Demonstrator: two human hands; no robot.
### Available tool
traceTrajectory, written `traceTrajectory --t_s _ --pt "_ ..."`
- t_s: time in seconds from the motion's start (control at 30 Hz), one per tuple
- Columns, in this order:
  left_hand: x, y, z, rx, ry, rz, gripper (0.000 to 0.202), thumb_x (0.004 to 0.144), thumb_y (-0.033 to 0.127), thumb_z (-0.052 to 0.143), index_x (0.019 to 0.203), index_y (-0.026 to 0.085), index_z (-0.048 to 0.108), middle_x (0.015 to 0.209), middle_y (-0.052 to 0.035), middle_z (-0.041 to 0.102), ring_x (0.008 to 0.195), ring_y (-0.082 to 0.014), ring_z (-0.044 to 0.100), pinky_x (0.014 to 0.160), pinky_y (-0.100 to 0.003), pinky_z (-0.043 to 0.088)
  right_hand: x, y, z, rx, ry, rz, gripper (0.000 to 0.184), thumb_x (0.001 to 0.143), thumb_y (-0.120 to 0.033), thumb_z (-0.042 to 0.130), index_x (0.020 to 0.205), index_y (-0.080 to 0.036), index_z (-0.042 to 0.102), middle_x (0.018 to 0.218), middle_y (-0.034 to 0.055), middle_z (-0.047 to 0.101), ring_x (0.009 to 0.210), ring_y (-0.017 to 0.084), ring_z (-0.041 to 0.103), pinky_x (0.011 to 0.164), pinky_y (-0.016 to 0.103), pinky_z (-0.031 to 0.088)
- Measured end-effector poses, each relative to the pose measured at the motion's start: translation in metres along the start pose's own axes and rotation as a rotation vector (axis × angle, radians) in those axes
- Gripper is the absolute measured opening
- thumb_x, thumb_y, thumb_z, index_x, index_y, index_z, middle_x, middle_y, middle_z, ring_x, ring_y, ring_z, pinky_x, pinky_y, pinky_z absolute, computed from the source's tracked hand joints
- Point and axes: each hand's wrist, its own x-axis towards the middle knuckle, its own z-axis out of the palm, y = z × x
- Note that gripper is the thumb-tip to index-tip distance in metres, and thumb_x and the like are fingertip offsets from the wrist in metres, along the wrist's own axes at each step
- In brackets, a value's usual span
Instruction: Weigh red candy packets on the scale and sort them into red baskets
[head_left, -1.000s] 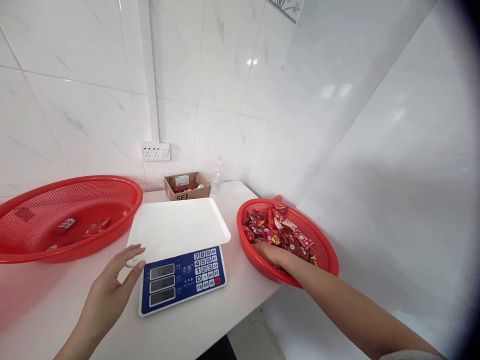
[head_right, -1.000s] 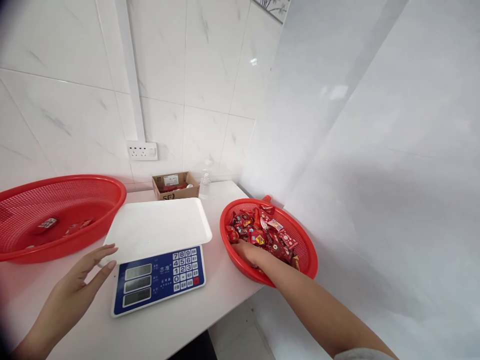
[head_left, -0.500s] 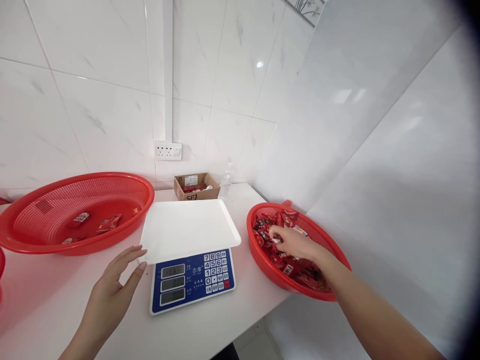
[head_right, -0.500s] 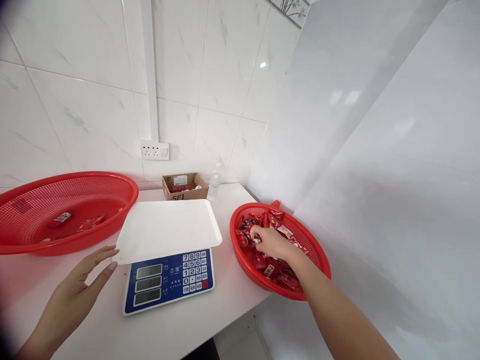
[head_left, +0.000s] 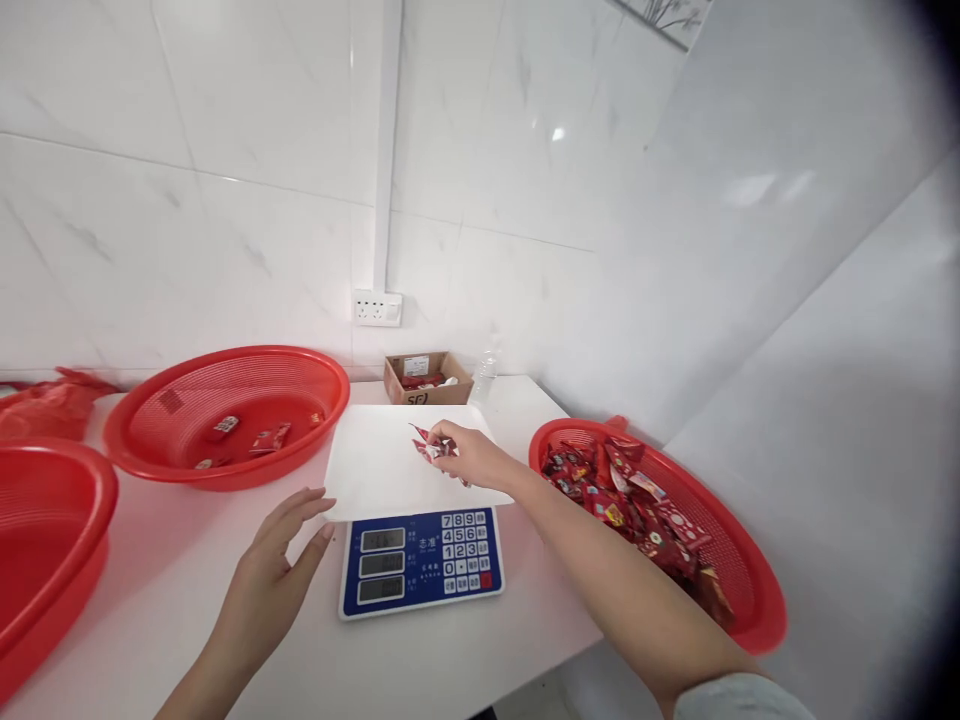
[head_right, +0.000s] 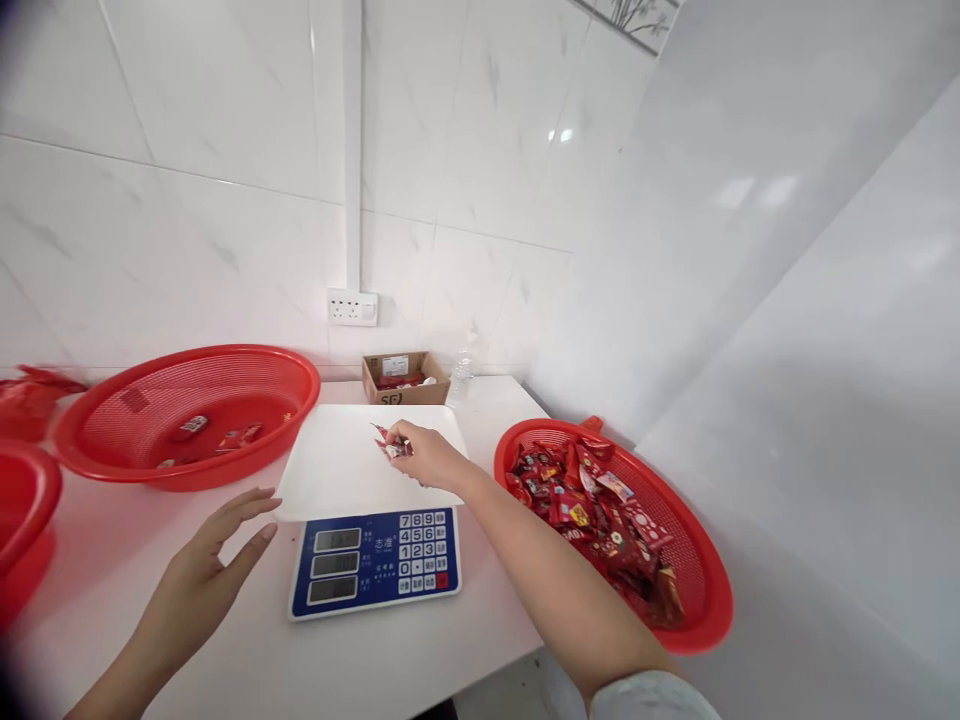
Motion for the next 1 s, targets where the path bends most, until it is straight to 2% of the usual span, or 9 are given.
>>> traceTrajectory --t_s 0.2,0.33,0.4,0.53,0.63,0.7,0.77,0.9,1.0 --pt "-0.002 -0.005 -0.011 0.039 0.003 -0.022 0.034 0.08 0.049 0.047 0.106 0.03 0.06 0.125 -0.0024 0.056 0.12 -0.0249 0.047 0.055 -0.024 0.051 0.012 0.0 0.007 -0.053 0.025 -0.085 0.03 0.076 -0.02 0.052 0.105 -0.023 0.059 0.098 0.0021 0.058 0.054 0.006 0.048 0.048 0.019 0.04" --pt "0.008 0.001 -0.002 0.074 -0.057 0.095 0.032 0.083 0.046 0.045 0.105 0.029 0.06 0.124 -0.0039 0.056 0.121 -0.0244 0.045 0.086 -0.038 0.049 0.005 0.009 0.0 -0.074 0.001 0.01 0.048 0.079 -0.019 0.049 0.126 -0.026 0.05 0.095 0.0035 0.063 0.053 0.007 0.049 0.051 0.022 0.043" --pt "0.017 0.009 0.005 0.094 -0.116 0.17 0.031 0.084 0.043 0.044 0.106 0.028 0.059 0.126 -0.0042 0.055 0.124 -0.0244 0.042 0.095 -0.043 0.043 0.001 0.013 -0.004 -0.094 0.05 0.035 0.049 0.08 -0.021 0.05 0.129 -0.025 0.048 0.101 0.0051 0.063 0.057 0.008 0.052 0.055 0.024 0.045" --pt "0.044 0.029 0.024 0.157 -0.312 0.301 0.038 0.086 0.039 0.042 0.119 0.024 0.051 0.134 -0.006 0.048 0.131 -0.0238 0.032 0.104 -0.044 0.034 0.003 0.017 -0.009 -0.089 0.227 0.019 0.041 0.082 -0.031 0.051 0.122 -0.023 0.052 0.121 0.007 0.057 0.073 0.012 0.058 0.066 0.029 0.05" --pt "0.065 0.037 0.042 0.23 -0.467 0.34 0.048 0.086 0.041 0.042 0.128 0.019 0.044 0.142 -0.0102 0.037 0.136 -0.0256 0.02 0.107 -0.046 0.027 0.008 0.016 -0.008 -0.106 0.266 -0.017 0.045 0.084 -0.036 0.048 0.125 -0.021 0.048 0.125 0.0087 0.055 0.097 0.019 0.058 0.082 0.034 0.048" --pt "0.075 0.039 0.053 0.273 -0.533 0.336 0.054 0.084 0.042 0.044 0.132 0.017 0.039 0.145 -0.0134 0.031 0.137 -0.0289 0.015 0.108 -0.049 0.023 0.008 0.016 -0.006 -0.181 0.237 -0.047 0.049 0.085 -0.035 0.047 0.13 -0.018 0.043 0.134 0.0106 0.047 0.118 0.022 0.047 0.096 0.037 0.039" --pt "0.08 0.04 0.061 0.295 -0.567 0.334 0.057 0.083 0.042 0.047 0.134 0.017 0.037 0.145 -0.0157 0.03 0.137 -0.0319 0.014 0.107 -0.052 0.022 0.005 0.017 -0.003 -0.261 0.174 -0.061 0.049 0.085 -0.032 0.047 0.131 -0.015 0.043 0.138 0.0122 0.042 0.127 0.024 0.038 0.103 0.039 0.031" --pt "0.074 0.046 0.066 0.274 -0.608 0.361 0.057 0.082 0.039 0.049 0.134 0.018 0.036 0.143 -0.0142 0.035 0.135 -0.0306 0.021 0.106 -0.051 0.024 -0.004 0.022 0.006 -0.306 0.015 -0.129 0.038 0.08 -0.02 0.05 0.118 -0.016 0.056 0.123 0.0114 0.056 0.116 0.024 0.048 0.098 0.036 0.036" --pt "0.066 0.054 0.065 0.247 -0.619 0.387 0.051 0.083 0.035 0.048 0.131 0.021 0.039 0.141 -0.0105 0.039 0.131 -0.0263 0.032 0.103 -0.044 0.032 -0.01 0.027 0.012 -0.346 -0.007 -0.174 0.036 0.079 -0.017 0.051 0.115 -0.017 0.056 0.121 0.0107 0.056 0.115 0.023 0.047 0.096 0.033 0.036"
